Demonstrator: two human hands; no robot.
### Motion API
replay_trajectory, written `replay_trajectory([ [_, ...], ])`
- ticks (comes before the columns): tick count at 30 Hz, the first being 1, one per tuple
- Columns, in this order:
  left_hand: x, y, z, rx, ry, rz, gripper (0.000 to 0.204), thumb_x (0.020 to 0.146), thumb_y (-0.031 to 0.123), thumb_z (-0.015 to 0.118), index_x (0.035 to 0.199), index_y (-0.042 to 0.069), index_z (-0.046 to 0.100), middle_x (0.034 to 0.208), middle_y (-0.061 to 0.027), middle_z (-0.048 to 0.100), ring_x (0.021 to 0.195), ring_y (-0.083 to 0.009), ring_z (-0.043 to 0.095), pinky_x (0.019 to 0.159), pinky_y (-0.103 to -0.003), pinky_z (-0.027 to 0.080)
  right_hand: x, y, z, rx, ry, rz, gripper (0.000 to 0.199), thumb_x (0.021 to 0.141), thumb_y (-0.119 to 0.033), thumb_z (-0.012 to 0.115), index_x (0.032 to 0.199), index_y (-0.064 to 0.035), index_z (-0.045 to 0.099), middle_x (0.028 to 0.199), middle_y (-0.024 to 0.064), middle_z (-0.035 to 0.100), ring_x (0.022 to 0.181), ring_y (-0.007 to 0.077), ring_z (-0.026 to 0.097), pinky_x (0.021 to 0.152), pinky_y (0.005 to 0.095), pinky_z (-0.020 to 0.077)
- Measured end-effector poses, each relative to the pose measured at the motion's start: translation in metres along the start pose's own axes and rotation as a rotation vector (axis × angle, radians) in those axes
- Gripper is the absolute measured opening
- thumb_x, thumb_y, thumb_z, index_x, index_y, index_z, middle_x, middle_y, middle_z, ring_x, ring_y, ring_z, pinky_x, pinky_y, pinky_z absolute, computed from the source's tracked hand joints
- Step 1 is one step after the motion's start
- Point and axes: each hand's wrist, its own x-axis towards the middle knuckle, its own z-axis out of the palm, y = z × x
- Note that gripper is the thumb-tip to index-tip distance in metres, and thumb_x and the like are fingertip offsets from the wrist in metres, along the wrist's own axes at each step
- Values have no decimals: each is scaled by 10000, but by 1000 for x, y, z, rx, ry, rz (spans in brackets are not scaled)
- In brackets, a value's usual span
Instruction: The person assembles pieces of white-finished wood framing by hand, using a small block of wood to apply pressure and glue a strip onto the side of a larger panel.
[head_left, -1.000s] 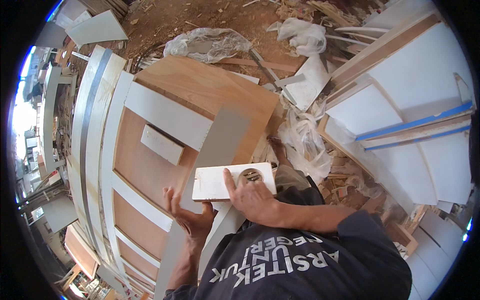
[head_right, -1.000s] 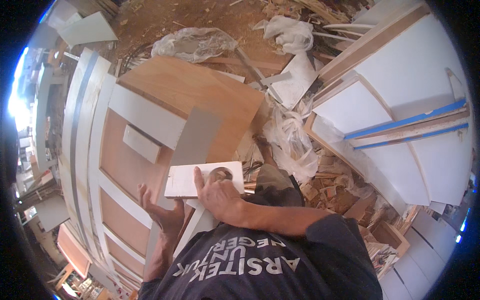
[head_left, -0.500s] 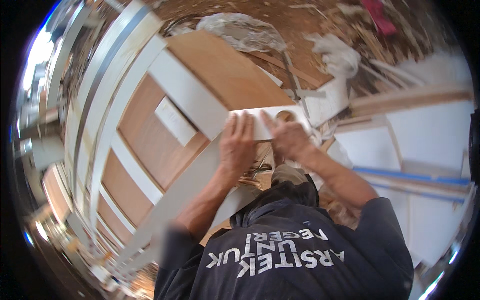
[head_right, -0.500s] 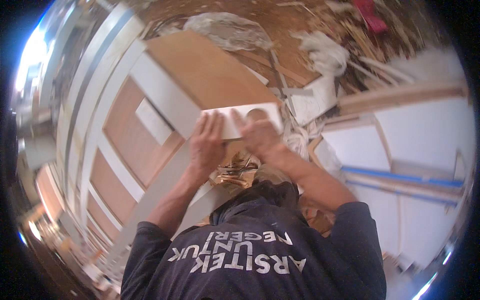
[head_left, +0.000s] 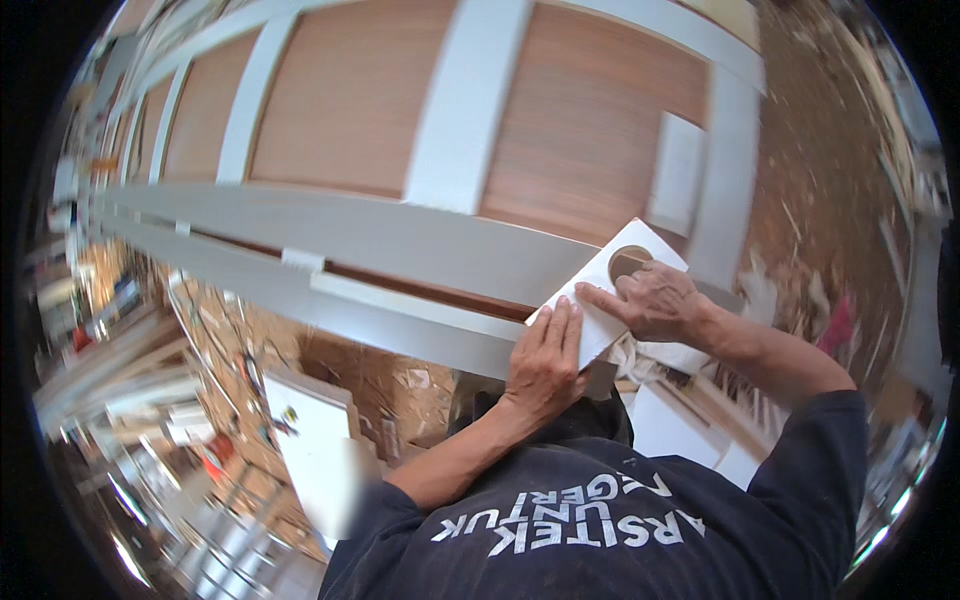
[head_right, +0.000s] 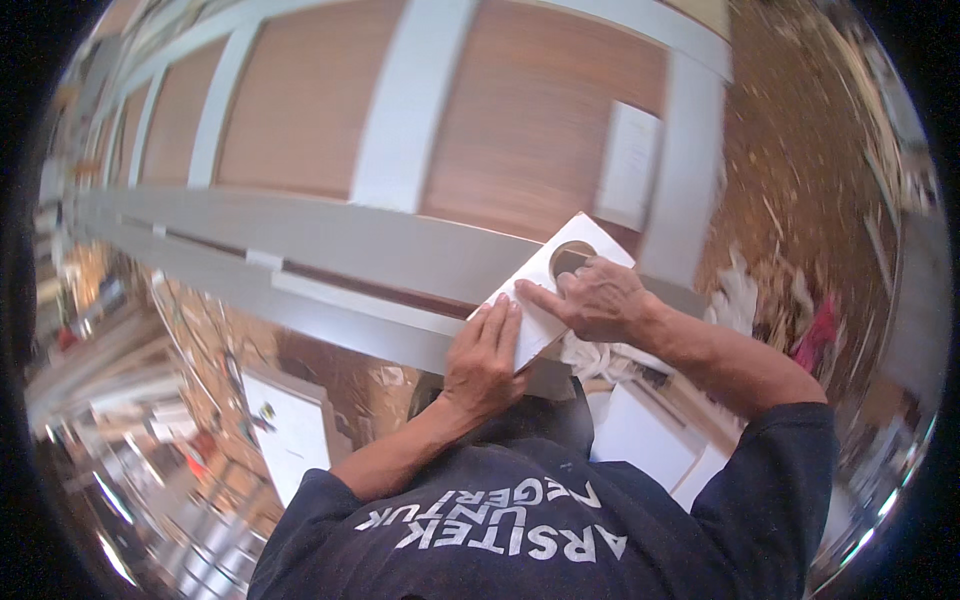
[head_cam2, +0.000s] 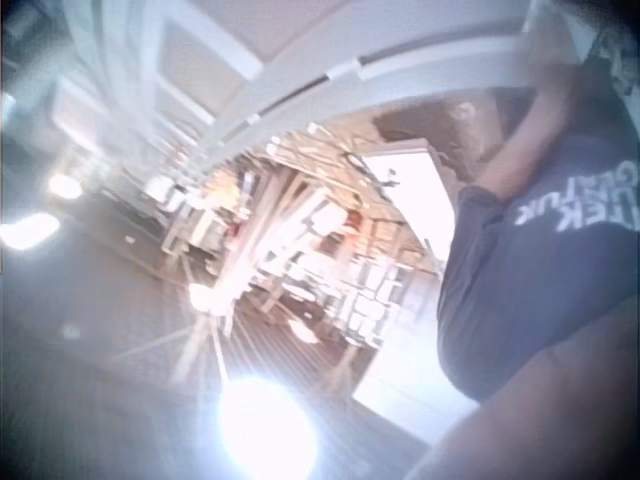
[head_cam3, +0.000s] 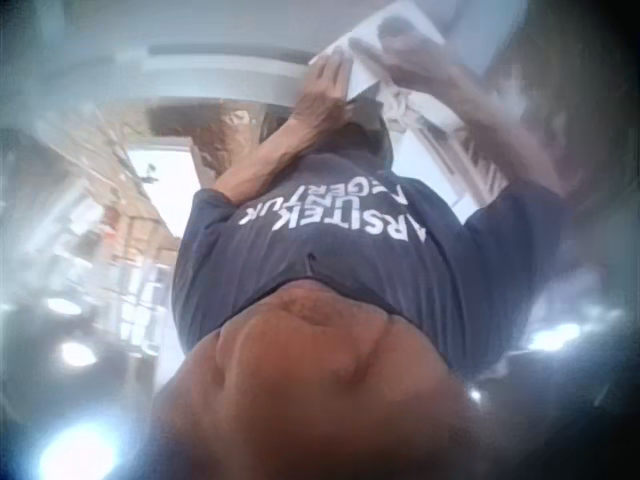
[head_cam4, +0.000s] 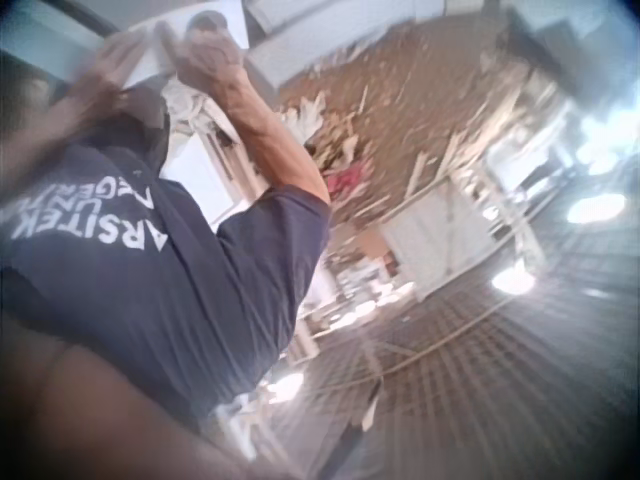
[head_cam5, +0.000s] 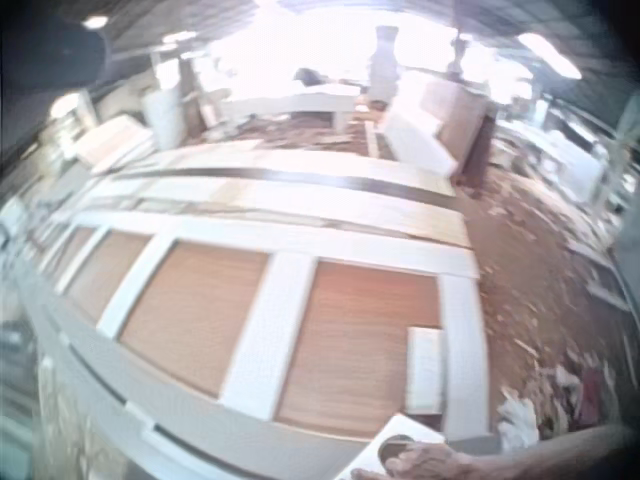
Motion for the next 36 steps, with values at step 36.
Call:
replay_trajectory([
  [36, -103, -524, -289, -46, 318, -375, 852, 685, 298, 841, 1421, -10, 541, 1440, -170, 570, 1282, -316, 553, 1030, -434, 476, 679, -158, -72, -165, -256, -354, 612, 890, -141, 651, 1484, -221, 524, 726, 81, 699, 625, 256, 691, 622, 409, 546],
])
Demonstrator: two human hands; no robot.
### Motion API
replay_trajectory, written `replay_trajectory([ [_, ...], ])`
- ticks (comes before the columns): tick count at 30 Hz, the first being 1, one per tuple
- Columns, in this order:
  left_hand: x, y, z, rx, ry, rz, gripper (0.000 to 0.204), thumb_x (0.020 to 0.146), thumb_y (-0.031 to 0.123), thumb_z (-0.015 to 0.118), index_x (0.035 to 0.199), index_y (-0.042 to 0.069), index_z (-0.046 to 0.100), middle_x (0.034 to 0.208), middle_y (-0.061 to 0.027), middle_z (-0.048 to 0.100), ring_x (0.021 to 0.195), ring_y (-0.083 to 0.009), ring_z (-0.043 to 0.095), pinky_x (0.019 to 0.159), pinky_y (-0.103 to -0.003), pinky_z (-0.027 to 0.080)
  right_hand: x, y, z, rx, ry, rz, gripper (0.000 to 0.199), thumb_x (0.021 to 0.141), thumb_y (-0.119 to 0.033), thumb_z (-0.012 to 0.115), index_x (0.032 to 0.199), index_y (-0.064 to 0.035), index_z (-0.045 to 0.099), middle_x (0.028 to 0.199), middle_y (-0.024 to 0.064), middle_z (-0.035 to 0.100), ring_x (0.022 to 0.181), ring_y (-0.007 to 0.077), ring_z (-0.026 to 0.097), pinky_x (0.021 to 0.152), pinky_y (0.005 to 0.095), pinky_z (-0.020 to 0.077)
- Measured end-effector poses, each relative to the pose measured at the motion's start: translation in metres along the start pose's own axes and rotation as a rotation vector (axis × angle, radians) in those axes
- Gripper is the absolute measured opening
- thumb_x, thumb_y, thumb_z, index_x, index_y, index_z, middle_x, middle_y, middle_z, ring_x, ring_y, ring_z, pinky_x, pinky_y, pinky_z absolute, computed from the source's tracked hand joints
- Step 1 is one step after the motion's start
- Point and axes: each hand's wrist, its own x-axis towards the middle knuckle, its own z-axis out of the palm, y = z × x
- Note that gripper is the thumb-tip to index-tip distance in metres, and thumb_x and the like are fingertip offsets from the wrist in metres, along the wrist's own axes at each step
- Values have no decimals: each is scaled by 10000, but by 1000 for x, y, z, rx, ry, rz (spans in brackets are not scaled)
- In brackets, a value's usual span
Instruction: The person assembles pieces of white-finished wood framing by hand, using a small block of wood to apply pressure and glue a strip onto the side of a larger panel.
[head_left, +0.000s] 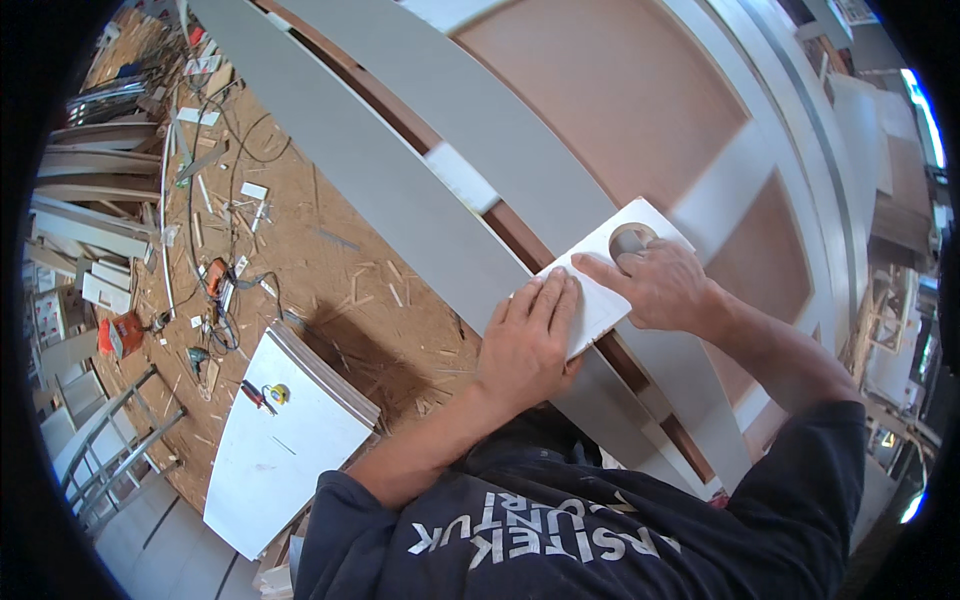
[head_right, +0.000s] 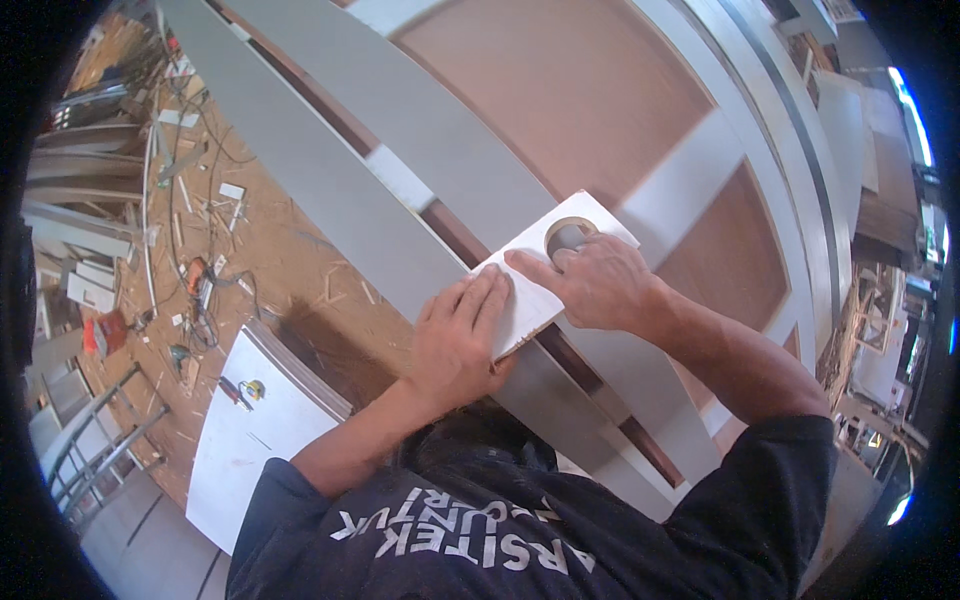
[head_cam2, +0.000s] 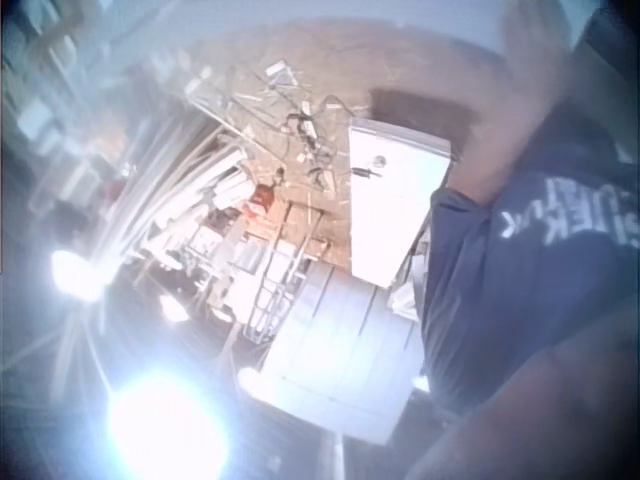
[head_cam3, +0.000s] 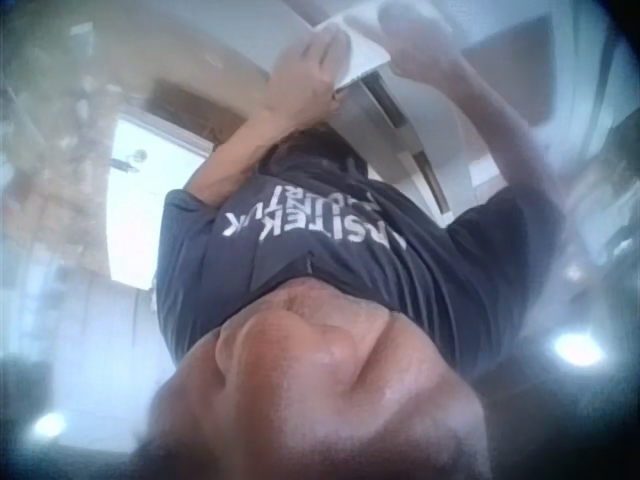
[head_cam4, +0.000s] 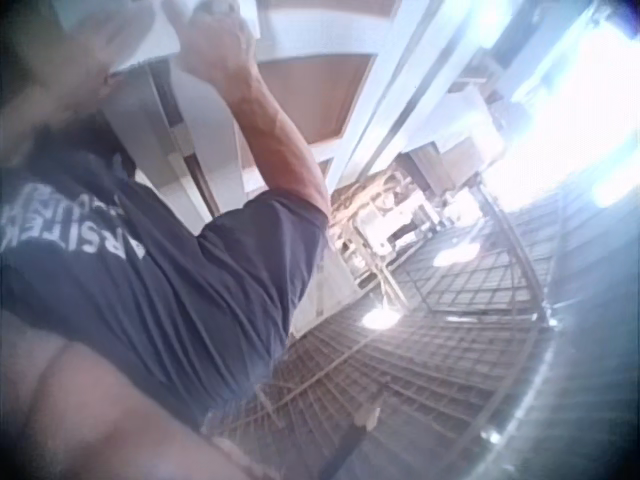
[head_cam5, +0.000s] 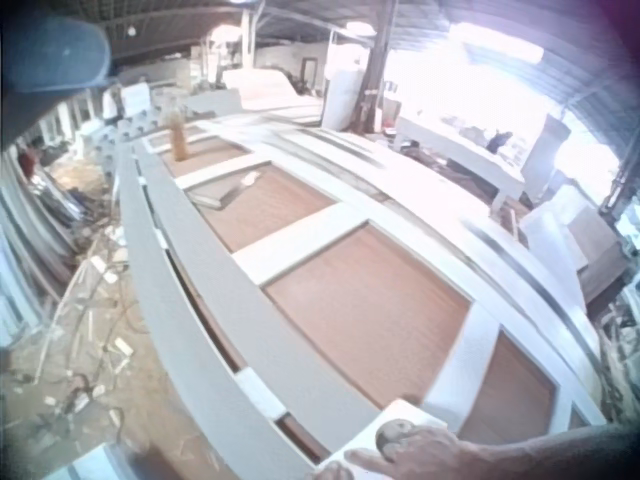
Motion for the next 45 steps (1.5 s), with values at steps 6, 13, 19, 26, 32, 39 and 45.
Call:
replay_trajectory([
  [6, 64, -104, -85, 8, 24, -17, 864, 661, 251, 862, 1415, -14, 535, 1438, -171, 561, 1270, -325, 549, 1025, -431, 478, 135, 26, -60, -4, 56, -20, 678, 845, -147, 709, 1490, -229, 517, 751, 78, 709, 673, 254, 700, 635, 409, 554],
  [13, 120, -204, -143, -9, 116, -16, 865, 652, 247, 870, 1399, -34, 536, 1413, -183, 570, 1232, -323, 559, 991, -425, 494, 263, 60, -103, -25, 77, -90, 709, 821, -143, 720, 1494, -221, 509, 787, 90, 724, 691, 267, 704, 638, 421, 548],
  [19, 177, -307, -208, -3, 166, 17, 818, 662, 234, 861, 1368, -43, 556, 1377, -190, 590, 1192, -324, 574, 975, -423, 501, 382, 79, -158, -5, 125, -72, 715, 801, -128, 722, 1483, -209, 525, 728, 73, 684, 702, 289, 691, 643, 434, 532],
  [26, 239, -414, -283, -14, 156, 22, 822, 664, 230, 862, 1374, -39, 548, 1380, -192, 593, 1194, -327, 568, 997, -431, 493, 510, 101, -210, -33, 169, -72, 735, 799, -125, 719, 1498, -217, 514, 705, 75, 670, 710, 298, 681, 646, 432, 523],
  [32, 283, -509, -352, 39, 139, 2, 840, 654, 229, 865, 1386, -24, 541, 1400, -181, 581, 1216, -327, 553, 1019, -433, 482, 634, 115, -261, -9, 94, -40, 737, 802, -136, 717, 1504, -221, 508, 712, 83, 686, 642, 302, 676, 616, 438, 522],
  [39, 343, -632, -444, 153, 162, -60, 854, 639, 227, 875, 1392, 3, 541, 1400, -151, 579, 1217, -323, 551, 1025, -430, 477, 793, 133, -326, -16, 119, -88, 691, 789, -128, 692, 1459, -222, 550, 684, 84, 684, 606, 299, 677, 552, 421, 517],
  [45, 396, -742, -525, 186, 150, -96, 831, 643, 217, 872, 1379, 7, 548, 1385, -149, 588, 1181, -331, 572, 1009, -432, 490, 932, 145, -397, -136, 78, -100, 685, 790, -129, 673, 1458, -239, 566, 721, 87, 696, 633, 289, 689, 561, 421, 534],
])
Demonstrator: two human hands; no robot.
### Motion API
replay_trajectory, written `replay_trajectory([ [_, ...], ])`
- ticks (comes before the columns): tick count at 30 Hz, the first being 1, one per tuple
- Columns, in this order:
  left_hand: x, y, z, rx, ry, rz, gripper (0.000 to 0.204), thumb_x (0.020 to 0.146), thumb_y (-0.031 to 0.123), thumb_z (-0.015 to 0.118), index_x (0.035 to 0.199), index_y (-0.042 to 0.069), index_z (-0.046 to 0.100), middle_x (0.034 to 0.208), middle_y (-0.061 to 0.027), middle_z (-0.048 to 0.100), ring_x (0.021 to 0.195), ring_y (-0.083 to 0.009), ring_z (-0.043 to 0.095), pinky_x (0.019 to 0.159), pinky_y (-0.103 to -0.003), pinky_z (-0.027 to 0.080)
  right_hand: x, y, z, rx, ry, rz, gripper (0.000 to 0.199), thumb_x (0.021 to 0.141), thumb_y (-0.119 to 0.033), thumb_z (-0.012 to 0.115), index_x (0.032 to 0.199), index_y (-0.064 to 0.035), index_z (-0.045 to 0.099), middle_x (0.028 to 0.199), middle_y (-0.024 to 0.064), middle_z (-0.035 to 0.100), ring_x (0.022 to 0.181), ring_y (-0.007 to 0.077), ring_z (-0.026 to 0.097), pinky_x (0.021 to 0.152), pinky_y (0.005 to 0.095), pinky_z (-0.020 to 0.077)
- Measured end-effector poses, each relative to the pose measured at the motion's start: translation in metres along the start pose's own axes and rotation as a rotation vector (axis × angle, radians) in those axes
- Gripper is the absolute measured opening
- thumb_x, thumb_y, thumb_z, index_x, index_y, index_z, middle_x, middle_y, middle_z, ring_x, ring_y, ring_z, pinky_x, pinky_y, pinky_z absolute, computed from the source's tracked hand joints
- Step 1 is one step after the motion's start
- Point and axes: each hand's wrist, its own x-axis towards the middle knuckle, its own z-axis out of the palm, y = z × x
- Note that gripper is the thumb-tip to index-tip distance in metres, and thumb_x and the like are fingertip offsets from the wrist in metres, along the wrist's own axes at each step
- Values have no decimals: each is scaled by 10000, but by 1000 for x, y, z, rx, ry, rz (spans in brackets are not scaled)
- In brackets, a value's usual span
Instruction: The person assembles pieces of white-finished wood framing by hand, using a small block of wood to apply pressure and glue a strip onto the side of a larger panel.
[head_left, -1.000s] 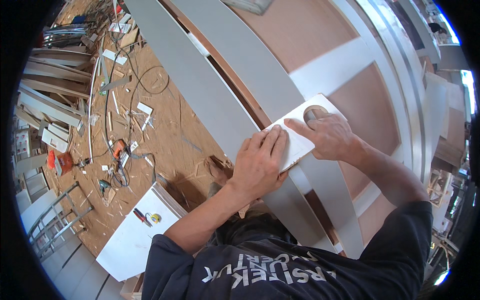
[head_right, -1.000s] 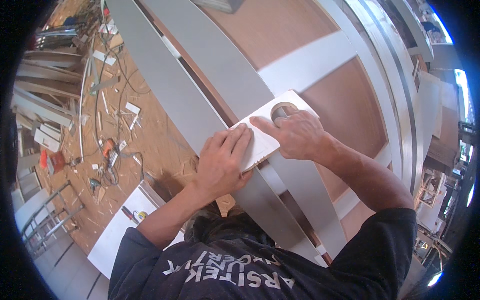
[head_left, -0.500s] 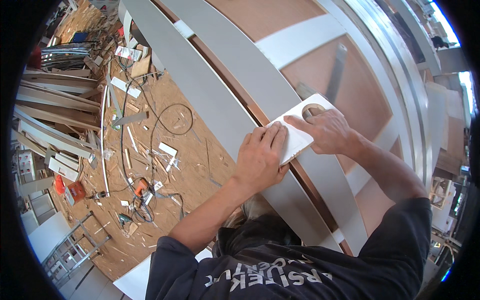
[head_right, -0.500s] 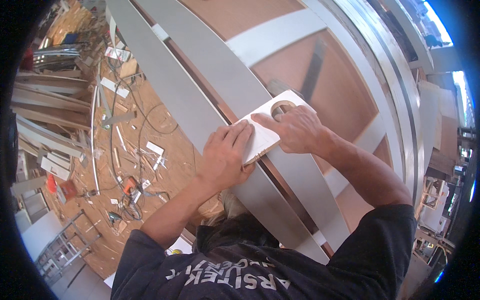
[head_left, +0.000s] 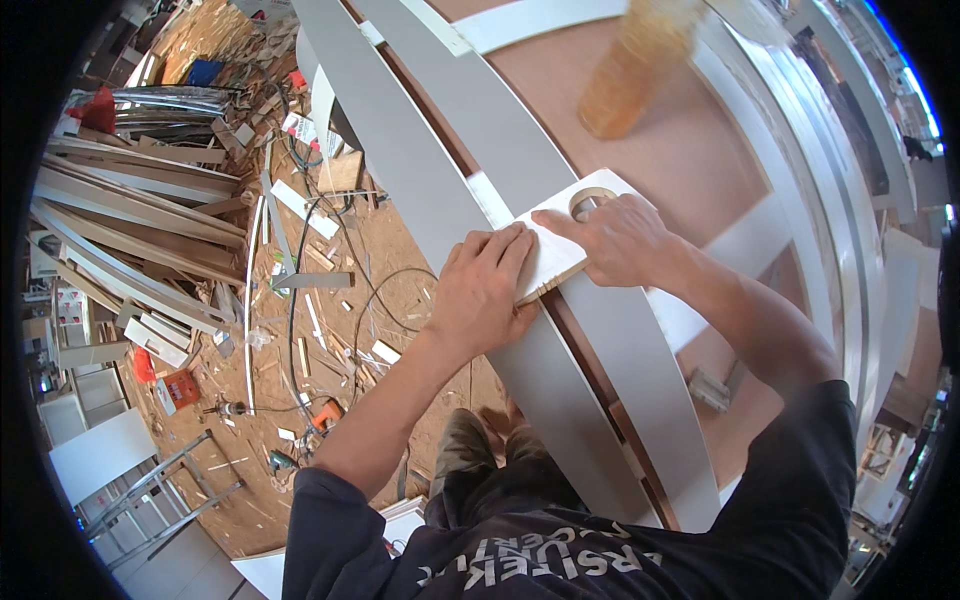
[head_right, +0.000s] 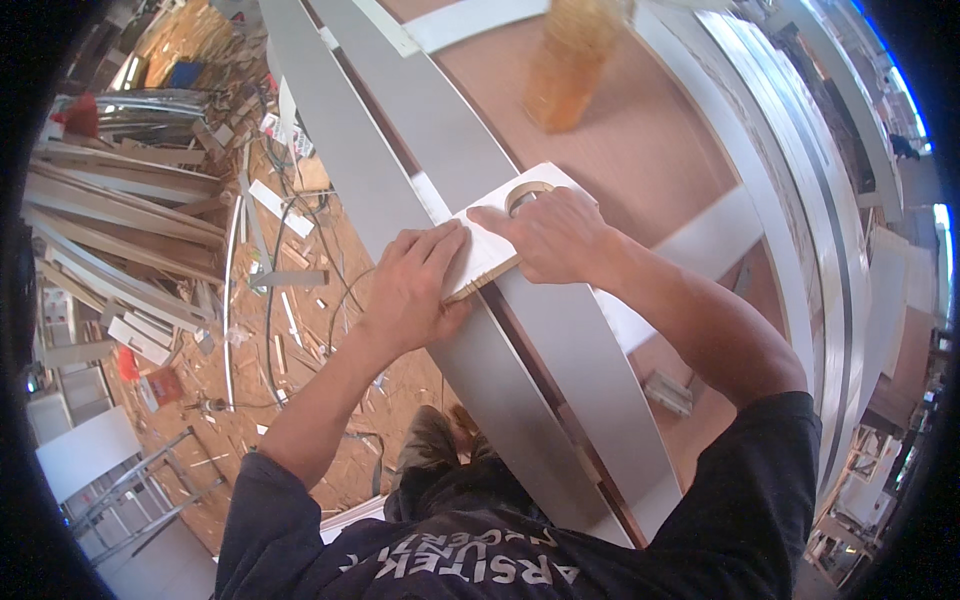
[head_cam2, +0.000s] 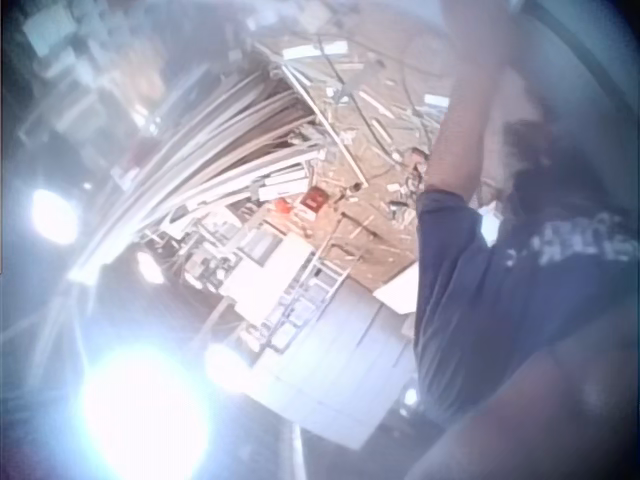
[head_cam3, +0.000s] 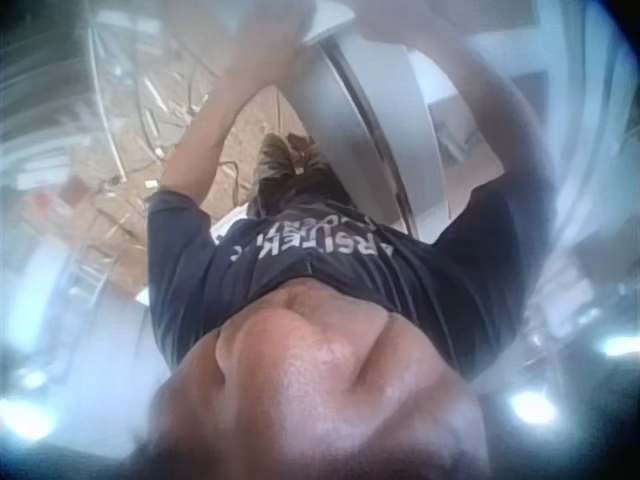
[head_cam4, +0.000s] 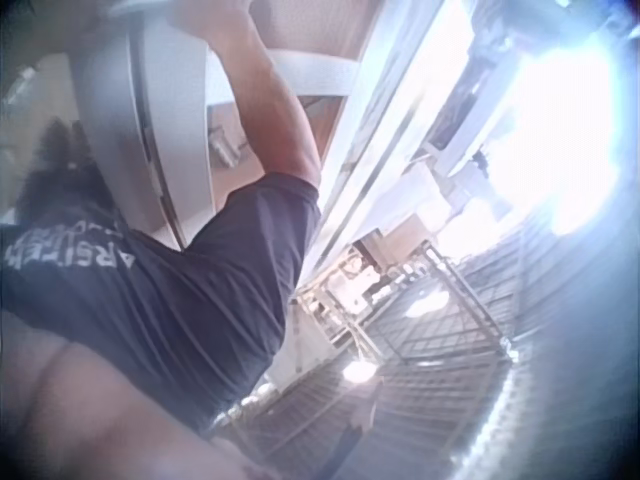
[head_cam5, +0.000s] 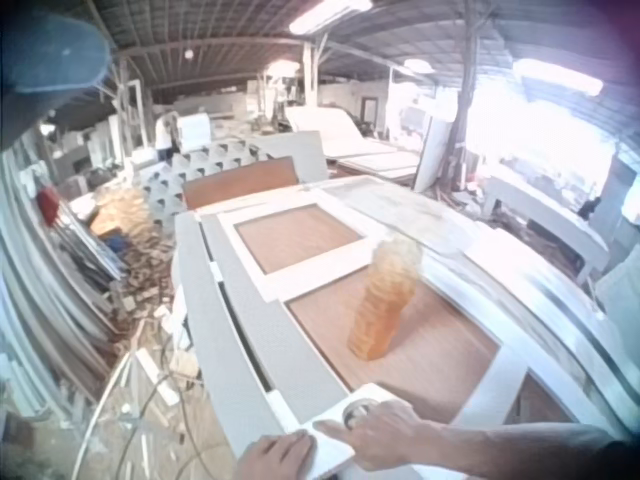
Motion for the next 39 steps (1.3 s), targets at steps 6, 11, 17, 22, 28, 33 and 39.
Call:
replay_trajectory([
  [6, 55, -83, -27, -19, 15, 15, 812, 641, 227, 870, 1353, -3, 557, 1366, -151, 603, 1165, -326, 585, 997, -427, 499, 92, 26, -27, -4, -26, 11, 700, 808, -139, 676, 1485, -237, 528, 760, 117, 707, 670, 311, 701, 597, 435, 557],
  [11, 98, -152, -52, -10, 0, 79, 800, 652, 254, 866, 1345, -3, 561, 1351, -145, 611, 1175, -312, 580, 984, -419, 509, 163, 44, -38, 40, 52, 66, 689, 819, -139, 681, 1483, -221, 514, 861, 150, 720, 745, 341, 713, 658, 461, 564],
  [17, 146, -217, -77, -52, -47, 181, 791, 672, 278, 859, 1340, -27, 565, 1343, -155, 608, 1188, -300, 574, 984, -412, 513, 212, 57, -45, 89, 57, 144, 717, 808, -143, 702, 1494, -206, 502, 855, 140, 713, 850, 365, 706, 718, 478, 560],
  [22, 164, -239, -85, -48, -51, 214, 771, 676, 250, 807, 1343, -53, 569, 1349, -169, 600, 1211, -303, 573, 976, -414, 503, 230, 54, -51, 181, 113, 200, 775, 763, -142, 735, 1502, -200, 511, 797, 97, 698, 953, 386, 679, 724, 483, 556],
  [28, 200, -295, -112, -241, -110, 178, 800, 653, 226, 819, 1372, -22, 572, 1377, -152, 598, 1245, -311, 565, 997, -425, 490, 284, 55, -83, 226, 14, 314, 758, 775, -188, 742, 1498, -188, 515, 754, 102, 687, 736, 337, 695, 671, 458, 550],
  [33, 231, -350, -129, -222, -149, 154, 848, 598, 226, 839, 1382, 25, 587, 1408, -135, 592, 1269, -322, 553, 1015, -446, 479, 348, 74, -96, 242, 99, 286, 678, 838, -253, 702, 1483, -145, 523, 740, 106, 689, 666, 334, 692, 729, 473, 562],
  [39, 293, -441, -168, -165, -106, 154, 836, 591, 181, 816, 1381, 32, 587, 1413, -128, 597, 1262, -325, 560, 1011, -452, 481, 459, 106, -130, 223, 90, 268, 716, 833, -142, 663, 1516, -129, 447, 742, 150, 700, 659, 358, 698, 787, 478, 577],
])
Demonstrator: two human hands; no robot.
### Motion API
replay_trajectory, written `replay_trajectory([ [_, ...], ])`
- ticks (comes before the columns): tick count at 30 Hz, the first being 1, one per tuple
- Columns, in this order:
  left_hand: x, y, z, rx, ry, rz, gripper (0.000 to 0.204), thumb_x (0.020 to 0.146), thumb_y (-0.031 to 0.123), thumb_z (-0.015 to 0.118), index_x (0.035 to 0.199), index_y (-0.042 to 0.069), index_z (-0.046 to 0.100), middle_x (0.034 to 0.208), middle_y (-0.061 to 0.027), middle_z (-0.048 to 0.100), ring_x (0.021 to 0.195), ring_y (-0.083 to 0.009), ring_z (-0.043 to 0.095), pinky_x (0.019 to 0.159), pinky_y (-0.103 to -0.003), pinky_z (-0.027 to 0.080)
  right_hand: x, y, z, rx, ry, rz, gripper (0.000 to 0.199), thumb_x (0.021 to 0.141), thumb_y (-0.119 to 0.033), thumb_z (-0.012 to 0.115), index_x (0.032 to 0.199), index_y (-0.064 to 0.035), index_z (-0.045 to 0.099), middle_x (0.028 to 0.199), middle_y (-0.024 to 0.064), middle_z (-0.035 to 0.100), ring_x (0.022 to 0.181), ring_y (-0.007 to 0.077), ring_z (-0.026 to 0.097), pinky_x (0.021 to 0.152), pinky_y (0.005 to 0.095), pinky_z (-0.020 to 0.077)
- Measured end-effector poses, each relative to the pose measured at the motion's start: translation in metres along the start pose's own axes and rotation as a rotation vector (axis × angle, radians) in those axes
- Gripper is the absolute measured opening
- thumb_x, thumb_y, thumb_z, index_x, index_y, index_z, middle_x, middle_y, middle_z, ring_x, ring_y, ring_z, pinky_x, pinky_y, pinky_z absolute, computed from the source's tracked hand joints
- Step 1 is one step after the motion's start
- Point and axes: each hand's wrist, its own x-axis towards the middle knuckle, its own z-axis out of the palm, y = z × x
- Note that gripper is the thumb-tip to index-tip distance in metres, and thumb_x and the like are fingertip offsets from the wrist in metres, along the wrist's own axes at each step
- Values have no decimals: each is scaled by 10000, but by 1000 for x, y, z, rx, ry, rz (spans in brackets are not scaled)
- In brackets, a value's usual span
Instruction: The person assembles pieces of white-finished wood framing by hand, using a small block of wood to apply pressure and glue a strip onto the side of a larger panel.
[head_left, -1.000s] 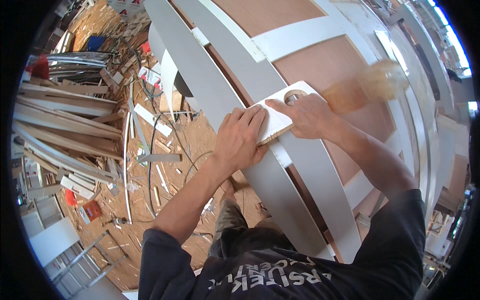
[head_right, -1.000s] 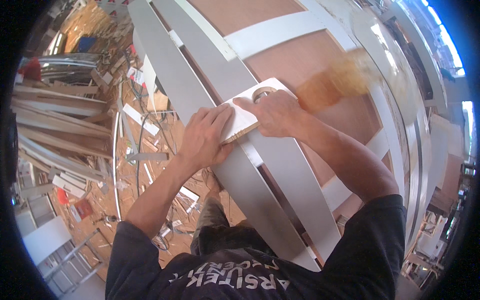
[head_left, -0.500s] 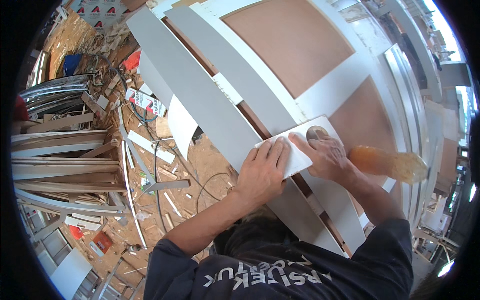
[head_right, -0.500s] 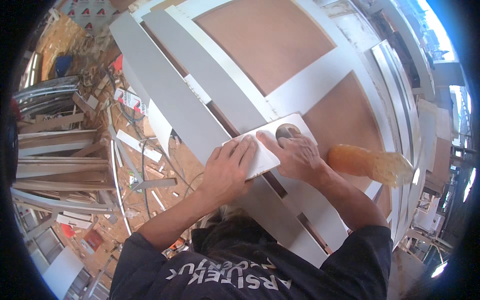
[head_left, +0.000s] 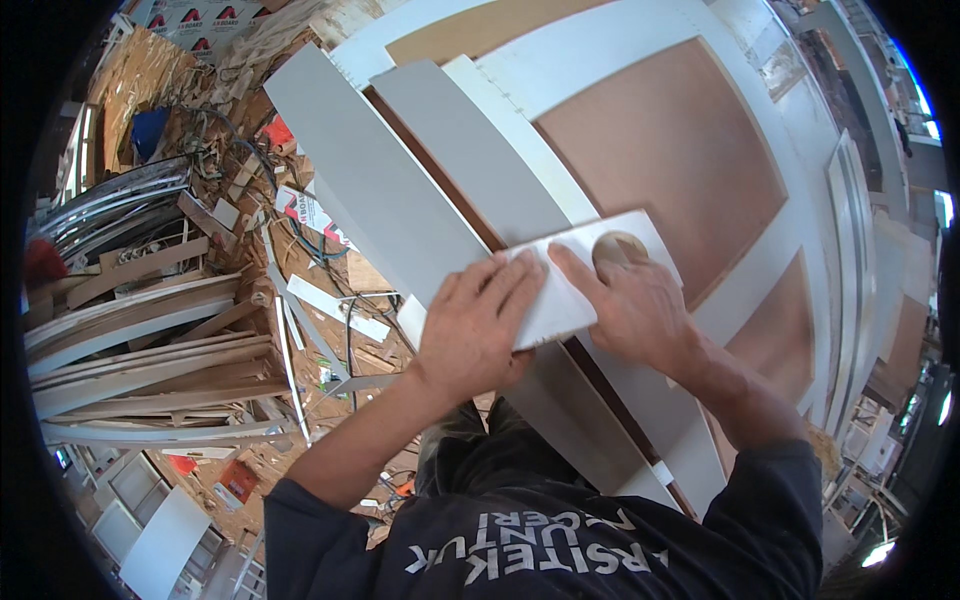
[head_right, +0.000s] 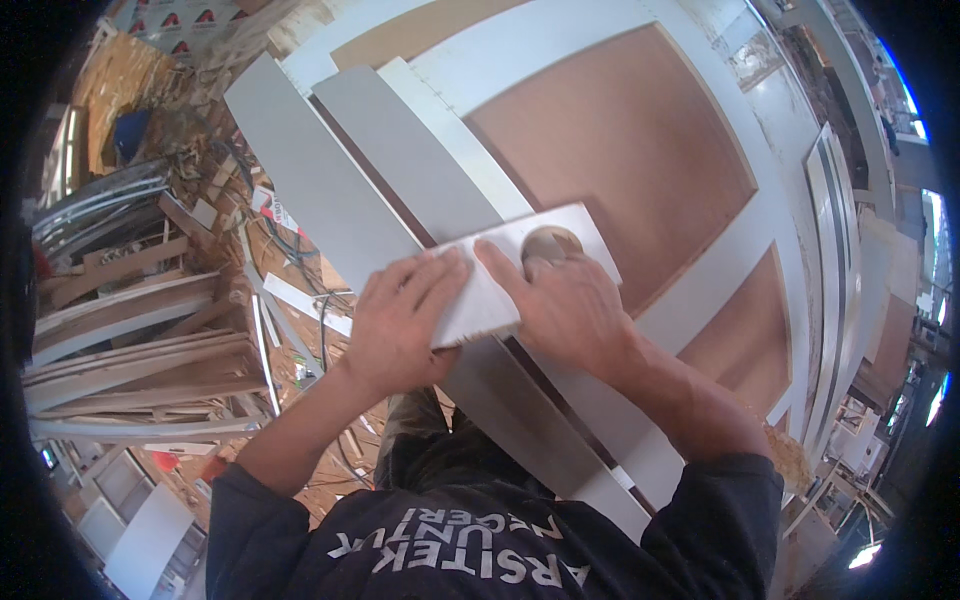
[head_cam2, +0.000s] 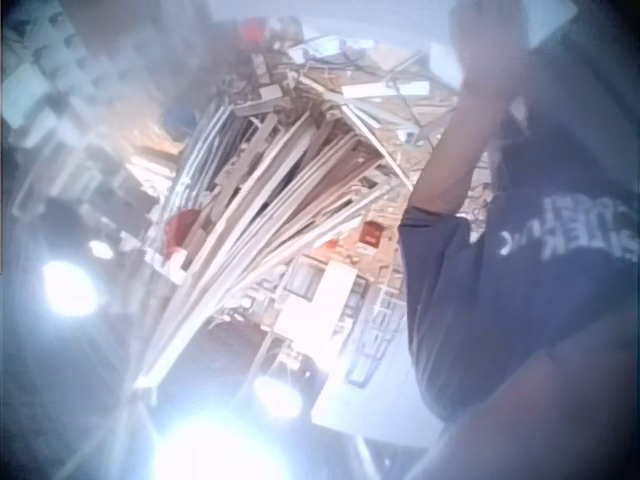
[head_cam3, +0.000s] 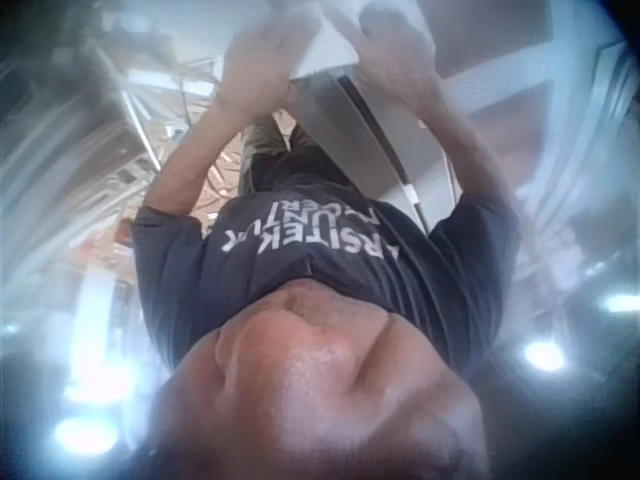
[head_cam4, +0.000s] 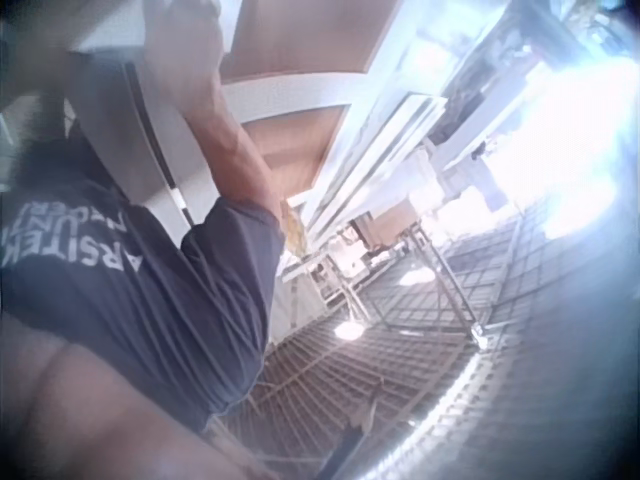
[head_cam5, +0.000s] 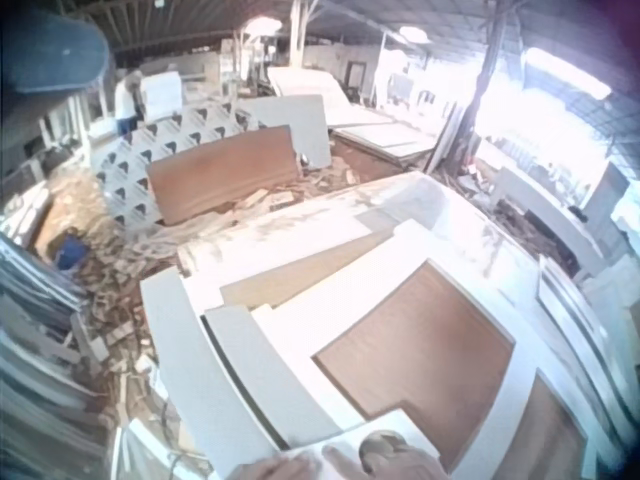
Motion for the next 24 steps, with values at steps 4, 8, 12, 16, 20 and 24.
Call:
replay_trajectory([
  [4, 30, -66, -39, 51, 54, 37, 808, 594, 156, 794, 1366, 29, 593, 1393, -131, 610, 1242, -330, 570, 1004, -445, 485, 78, -4, -13, -25, 42, -7, 745, 788, -103, 700, 1491, -113, 454, 753, 143, 694, 672, 346, 697, 650, 441, 565],
  [8, 65, -134, -75, 62, 109, 135, 762, 599, 140, 784, 1332, 25, 608, 1361, -140, 632, 1204, -342, 586, 997, -440, 489, 147, -16, -30, -29, 13, 110, 732, 776, -80, 710, 1470, -107, 478, 807, 132, 713, 684, 341, 702, 638, 449, 548],
  [12, 102, -180, -111, 53, 11, 229, 717, 615, 123, 778, 1312, 42, 630, 1349, -138, 645, 1183, -331, 604, 1066, -426, 484, 191, -30, -37, 30, 56, 238, 746, 786, -99, 711, 1484, -69, 451, 845, 160, 728, 741, 349, 722, 665, 456, 556],
  [16, 139, -229, -139, 190, -183, 397, 716, 636, 28, 753, 1339, 40, 618, 1423, -142, 615, 1329, -371, 551, 1141, -433, 447, 221, -64, -26, 179, 84, 474, 809, 800, -138, 693, 1509, 72, 366, 869, 184, 729, 799, 369, 730, 737, 465, 568],
  [20, 152, -234, -153, 306, -345, 552, 744, 621, -121, 688, 1344, 42, 627, 1461, -132, 596, 1405, -379, 495, 1181, -459, 412, 220, -125, -16, 431, 249, 660, 834, 795, -73, 635, 1478, 224, 259, 910, 327, 707, 824, 455, 723, 794, 516, 569],
  [24, 166, -168, -108, 216, -457, 707, 703, 632, -136, 683, 1313, 40, 659, 1436, -153, 612, 1400, -381, 507, 1187, -466, 411, 139, -128, -16, 761, 228, 809, 859, 816, -43, 584, 1506, 246, 162, 870, 308, 714, 802, 412, 739, 727, 490, 584],
])
